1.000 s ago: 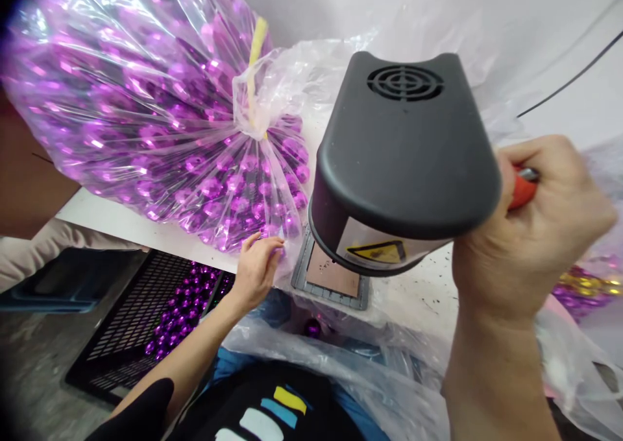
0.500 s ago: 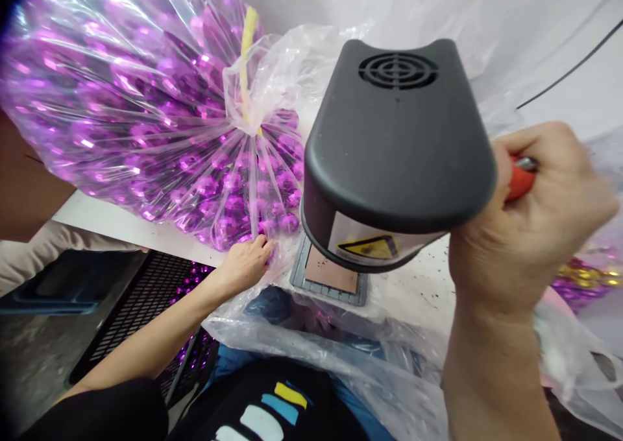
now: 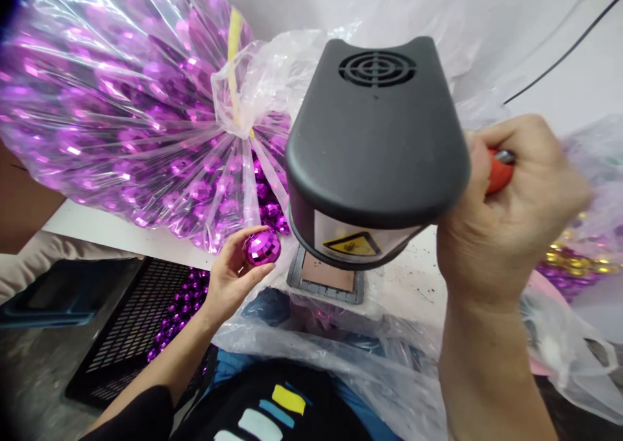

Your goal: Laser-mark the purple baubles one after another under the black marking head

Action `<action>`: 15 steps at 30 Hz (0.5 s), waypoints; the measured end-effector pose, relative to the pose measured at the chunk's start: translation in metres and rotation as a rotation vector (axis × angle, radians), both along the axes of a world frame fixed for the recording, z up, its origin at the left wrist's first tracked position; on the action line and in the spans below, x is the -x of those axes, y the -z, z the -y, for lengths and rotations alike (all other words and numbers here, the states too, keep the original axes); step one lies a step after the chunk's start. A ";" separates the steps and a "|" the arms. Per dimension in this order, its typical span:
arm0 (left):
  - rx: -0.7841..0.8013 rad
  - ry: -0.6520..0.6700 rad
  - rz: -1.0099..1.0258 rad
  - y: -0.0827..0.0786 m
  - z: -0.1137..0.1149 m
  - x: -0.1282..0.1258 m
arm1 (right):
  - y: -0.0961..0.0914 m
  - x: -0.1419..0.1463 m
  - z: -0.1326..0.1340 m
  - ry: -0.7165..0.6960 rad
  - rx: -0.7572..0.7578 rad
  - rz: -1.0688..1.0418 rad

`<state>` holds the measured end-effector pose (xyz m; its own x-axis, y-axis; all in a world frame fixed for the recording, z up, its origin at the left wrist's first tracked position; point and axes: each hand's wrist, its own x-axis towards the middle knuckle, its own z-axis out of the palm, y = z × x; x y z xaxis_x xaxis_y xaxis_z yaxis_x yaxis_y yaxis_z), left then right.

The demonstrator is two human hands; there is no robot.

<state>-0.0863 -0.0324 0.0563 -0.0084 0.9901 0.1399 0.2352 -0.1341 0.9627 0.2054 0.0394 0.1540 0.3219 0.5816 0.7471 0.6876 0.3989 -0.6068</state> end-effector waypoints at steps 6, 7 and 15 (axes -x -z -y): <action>0.390 0.236 0.530 -0.011 0.004 -0.011 | -0.005 0.003 0.002 -0.042 -0.014 0.045; 0.484 0.290 0.651 -0.009 0.003 -0.013 | -0.008 0.006 0.003 -0.034 -0.005 0.035; 0.705 0.383 0.913 0.029 0.002 -0.032 | -0.019 0.016 0.006 -0.009 0.033 -0.006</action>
<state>-0.0541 -0.0339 0.0275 0.4871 0.8065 -0.3352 -0.5076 0.5738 0.6428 0.1891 0.0332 0.1727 0.3206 0.6088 0.7256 0.6804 0.3849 -0.6236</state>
